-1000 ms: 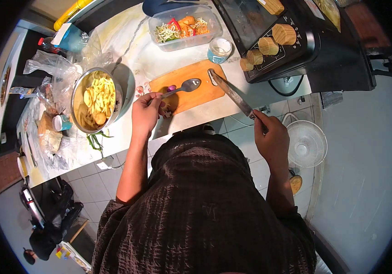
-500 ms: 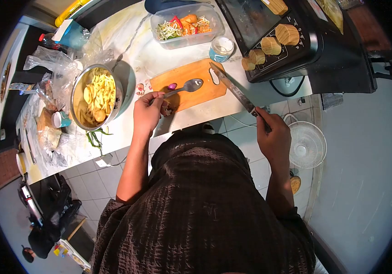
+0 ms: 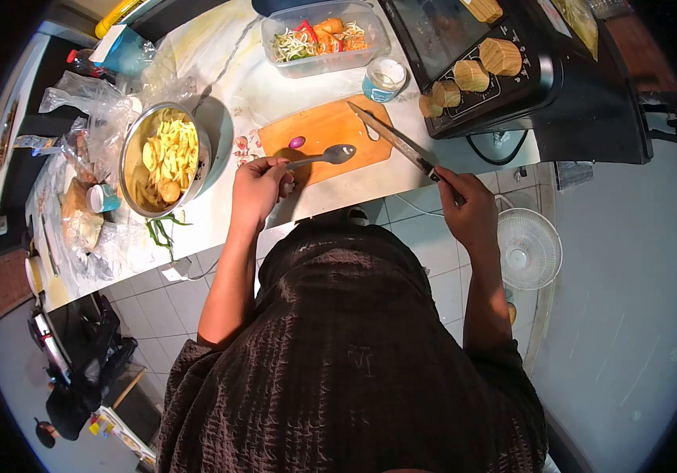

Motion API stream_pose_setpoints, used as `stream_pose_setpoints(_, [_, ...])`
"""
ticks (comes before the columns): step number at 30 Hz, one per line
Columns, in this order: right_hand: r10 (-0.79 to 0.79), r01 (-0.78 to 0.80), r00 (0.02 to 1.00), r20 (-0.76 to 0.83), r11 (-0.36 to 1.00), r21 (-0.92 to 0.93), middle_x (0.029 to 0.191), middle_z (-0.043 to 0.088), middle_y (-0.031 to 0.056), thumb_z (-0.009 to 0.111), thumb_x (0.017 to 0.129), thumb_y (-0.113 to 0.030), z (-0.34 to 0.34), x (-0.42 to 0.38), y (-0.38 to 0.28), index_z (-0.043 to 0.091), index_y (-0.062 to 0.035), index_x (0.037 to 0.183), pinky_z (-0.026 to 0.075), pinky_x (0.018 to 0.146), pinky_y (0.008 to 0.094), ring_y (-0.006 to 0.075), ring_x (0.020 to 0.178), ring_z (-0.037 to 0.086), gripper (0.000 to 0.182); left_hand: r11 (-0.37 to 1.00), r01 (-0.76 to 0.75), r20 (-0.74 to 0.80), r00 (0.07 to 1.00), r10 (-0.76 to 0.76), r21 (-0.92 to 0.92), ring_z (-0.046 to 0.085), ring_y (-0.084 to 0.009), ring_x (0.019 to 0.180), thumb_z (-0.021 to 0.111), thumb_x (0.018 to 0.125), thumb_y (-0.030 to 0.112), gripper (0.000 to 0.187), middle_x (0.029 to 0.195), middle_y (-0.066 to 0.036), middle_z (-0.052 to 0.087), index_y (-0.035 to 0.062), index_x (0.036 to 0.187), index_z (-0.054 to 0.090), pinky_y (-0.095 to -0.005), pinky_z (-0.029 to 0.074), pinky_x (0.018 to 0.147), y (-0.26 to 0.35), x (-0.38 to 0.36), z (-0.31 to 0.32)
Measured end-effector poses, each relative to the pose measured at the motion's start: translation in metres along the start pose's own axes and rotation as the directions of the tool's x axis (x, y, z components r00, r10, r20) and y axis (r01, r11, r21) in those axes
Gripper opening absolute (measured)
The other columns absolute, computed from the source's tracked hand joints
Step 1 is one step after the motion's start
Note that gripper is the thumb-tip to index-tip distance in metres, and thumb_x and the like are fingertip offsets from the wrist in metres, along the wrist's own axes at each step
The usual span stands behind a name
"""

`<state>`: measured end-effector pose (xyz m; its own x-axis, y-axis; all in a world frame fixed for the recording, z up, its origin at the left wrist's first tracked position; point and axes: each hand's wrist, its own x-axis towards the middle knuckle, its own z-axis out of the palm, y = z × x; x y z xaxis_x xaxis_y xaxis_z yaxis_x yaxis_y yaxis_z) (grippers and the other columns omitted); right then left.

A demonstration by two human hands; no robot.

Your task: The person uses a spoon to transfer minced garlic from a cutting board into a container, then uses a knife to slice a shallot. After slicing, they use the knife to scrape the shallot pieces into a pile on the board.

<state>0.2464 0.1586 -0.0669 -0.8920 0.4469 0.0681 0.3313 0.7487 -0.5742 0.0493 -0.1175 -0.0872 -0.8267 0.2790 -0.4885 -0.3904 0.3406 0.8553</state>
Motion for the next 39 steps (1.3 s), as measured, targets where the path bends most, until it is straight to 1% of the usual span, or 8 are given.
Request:
stream_pose_setpoints(4, [0.009, -0.01, 0.999, 0.048, 1.0, 0.014, 0.087, 0.066, 0.0079, 0.065, 0.091, -0.015, -0.004, 0.0, 0.0, 0.073, -0.0158, 0.114, 0.053, 0.065, 0.0365, 0.0255, 0.072, 0.067, 0.024, 0.998, 0.042, 0.014, 0.999, -0.042, -0.044, 0.055, -0.0103, 0.053, 0.061, 0.09, 0.006, 0.014, 0.07, -0.007, 0.065, -0.0051, 0.093, 0.068, -0.0252, 0.043, 0.049, 0.003, 0.009, 0.008])
stream_pose_setpoints(5, [0.005, -0.006, 0.999, 0.05, 1.0, 0.016, 0.087, 0.066, 0.0079, 0.065, 0.091, -0.015, -0.005, 0.001, 0.002, 0.073, -0.0158, 0.114, 0.053, 0.065, 0.0365, 0.0255, 0.072, 0.067, 0.024, 0.996, 0.061, 0.041, 0.997, -0.058, -0.065, 0.055, -0.0108, 0.053, 0.061, 0.092, 0.007, 0.015, 0.072, -0.007, 0.065, -0.0046, 0.098, 0.067, -0.025, 0.043, 0.049, 0.003, 0.013, 0.01])
stream_pose_setpoints(8, [-0.042, 0.041, 0.999, 0.026, 0.999, 0.02, 0.088, 0.066, 0.0083, 0.065, 0.091, -0.016, -0.008, 0.002, 0.006, 0.073, -0.0156, 0.114, 0.053, 0.066, 0.0368, 0.0261, 0.073, 0.067, 0.024, 0.996, 0.078, 0.064, 0.995, -0.076, -0.034, 0.057, -0.0118, 0.055, 0.061, 0.092, 0.007, 0.015, 0.073, -0.007, 0.065, -0.005, 0.099, 0.067, -0.0257, 0.045, 0.051, 0.01, 0.021, 0.011])
stream_pose_setpoints(11, [-0.014, 0.013, 0.998, 0.054, 1.0, 0.01, 0.088, 0.066, 0.0086, 0.065, 0.091, -0.015, -0.016, 0.001, 0.005, 0.072, -0.0158, 0.115, 0.053, 0.066, 0.0374, 0.0266, 0.074, 0.067, 0.025, 0.999, 0.039, 0.019, 0.999, -0.039, -0.032, 0.057, -0.0124, 0.056, 0.061, 0.092, 0.007, 0.016, 0.073, -0.008, 0.065, -0.0055, 0.099, 0.067, -0.0261, 0.046, 0.051, 0.017, 0.024, 0.017])
stream_pose_setpoints(18, [-0.029, 0.029, 0.999, 0.036, 1.0, -0.001, 0.087, 0.067, 0.0085, 0.066, 0.089, -0.015, -0.024, 0.001, 0.003, 0.073, -0.016, 0.112, 0.053, 0.067, 0.0383, 0.0264, 0.074, 0.068, 0.024, 0.997, 0.023, 0.057, 0.998, -0.019, -0.077, 0.057, -0.0129, 0.054, 0.059, 0.091, 0.004, 0.016, 0.072, -0.009, 0.064, -0.0084, 0.097, 0.067, -0.0264, 0.045, 0.048, 0.016, 0.026, 0.019])
stream_pose_setpoints(27, [-0.013, 0.013, 0.999, 0.044, 1.0, 0.004, 0.087, 0.067, 0.009, 0.065, 0.09, -0.016, -0.022, 0.005, 0.007, 0.073, -0.0157, 0.113, 0.053, 0.066, 0.0374, 0.026, 0.072, 0.068, 0.025, 0.996, 0.035, -0.037, 0.999, -0.038, -0.08, 0.058, -0.0138, 0.054, 0.058, 0.091, 0.003, 0.015, 0.071, -0.009, 0.064, -0.0078, 0.098, 0.066, -0.0278, 0.045, 0.048, 0.012, 0.02, 0.016])
stream_pose_setpoints(35, [-0.037, 0.034, 0.998, 0.051, 0.998, 0.052, 0.084, 0.066, 0.0096, 0.065, 0.09, -0.014, -0.018, 0.0, 0.016, 0.072, -0.0127, 0.113, 0.051, 0.064, 0.0371, 0.0264, 0.07, 0.066, 0.024, 0.995, 0.044, -0.014, 0.999, -0.045, -0.088, 0.056, -0.0135, 0.051, 0.057, 0.091, 0.005, 0.016, 0.068, -0.008, 0.062, -0.008, 0.097, 0.066, -0.0277, 0.044, 0.047, 0.015, 0.016, 0.02])
stream_pose_setpoints(39, [0.013, -0.019, 0.995, 0.097, 0.998, 0.063, 0.083, 0.065, 0.0096, 0.066, 0.089, -0.013, -0.024, -0.006, 0.011, 0.072, -0.0125, 0.113, 0.051, 0.063, 0.037, 0.0262, 0.07, 0.065, 0.024, 0.998, 0.026, -0.012, 1.0, -0.027, -0.061, 0.055, -0.0133, 0.05, 0.057, 0.092, 0.006, 0.018, 0.068, -0.008, 0.062, -0.0084, 0.098, 0.067, -0.0273, 0.043, 0.047, 0.021, 0.012, 0.02])
